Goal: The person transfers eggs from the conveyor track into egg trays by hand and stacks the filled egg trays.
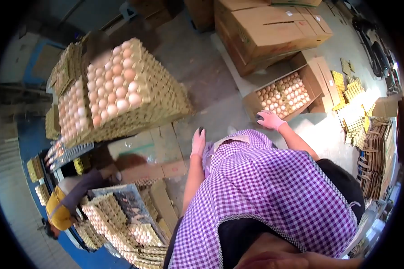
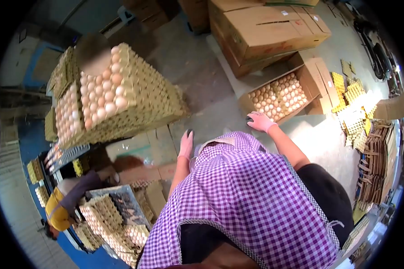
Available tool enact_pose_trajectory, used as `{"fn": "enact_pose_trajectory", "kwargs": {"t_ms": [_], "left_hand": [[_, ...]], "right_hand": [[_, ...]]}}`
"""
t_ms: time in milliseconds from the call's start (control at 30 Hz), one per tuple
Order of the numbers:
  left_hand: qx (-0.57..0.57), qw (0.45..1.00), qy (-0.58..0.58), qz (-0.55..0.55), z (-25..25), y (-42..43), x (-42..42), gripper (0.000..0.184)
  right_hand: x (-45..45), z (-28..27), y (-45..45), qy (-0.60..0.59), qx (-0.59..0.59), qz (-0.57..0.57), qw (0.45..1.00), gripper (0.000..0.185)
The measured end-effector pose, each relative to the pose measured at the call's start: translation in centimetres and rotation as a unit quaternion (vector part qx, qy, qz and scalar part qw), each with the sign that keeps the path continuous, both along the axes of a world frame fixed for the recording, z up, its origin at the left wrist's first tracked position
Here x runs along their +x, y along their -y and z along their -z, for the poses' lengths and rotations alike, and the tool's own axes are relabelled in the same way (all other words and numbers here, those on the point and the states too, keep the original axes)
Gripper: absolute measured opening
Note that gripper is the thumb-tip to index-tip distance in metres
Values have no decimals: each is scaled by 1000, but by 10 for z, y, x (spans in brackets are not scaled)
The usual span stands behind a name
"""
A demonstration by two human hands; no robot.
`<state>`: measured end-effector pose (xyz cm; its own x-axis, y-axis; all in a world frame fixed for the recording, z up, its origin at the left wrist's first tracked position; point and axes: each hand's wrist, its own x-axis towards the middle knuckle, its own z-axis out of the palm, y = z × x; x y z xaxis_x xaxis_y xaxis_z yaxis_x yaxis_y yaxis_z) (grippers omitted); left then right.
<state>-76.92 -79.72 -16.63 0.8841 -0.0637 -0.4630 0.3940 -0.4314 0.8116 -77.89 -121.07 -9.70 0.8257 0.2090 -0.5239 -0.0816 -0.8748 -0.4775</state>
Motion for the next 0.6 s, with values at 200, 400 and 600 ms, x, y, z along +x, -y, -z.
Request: {"fn": "enact_pose_trajectory", "kwargs": {"t_ms": [200,400,600], "left_hand": [[-43,975,73,205,-60,140,212,48],[11,912,70,404,-54,223,426,55],[110,903,34,414,-49,235,612,57]], "right_hand": [[147,-16,55,123,15,115,986,41],[236,22,74,114,-39,182,976,47],[278,85,83,-115,-123,208,964,52]]}}
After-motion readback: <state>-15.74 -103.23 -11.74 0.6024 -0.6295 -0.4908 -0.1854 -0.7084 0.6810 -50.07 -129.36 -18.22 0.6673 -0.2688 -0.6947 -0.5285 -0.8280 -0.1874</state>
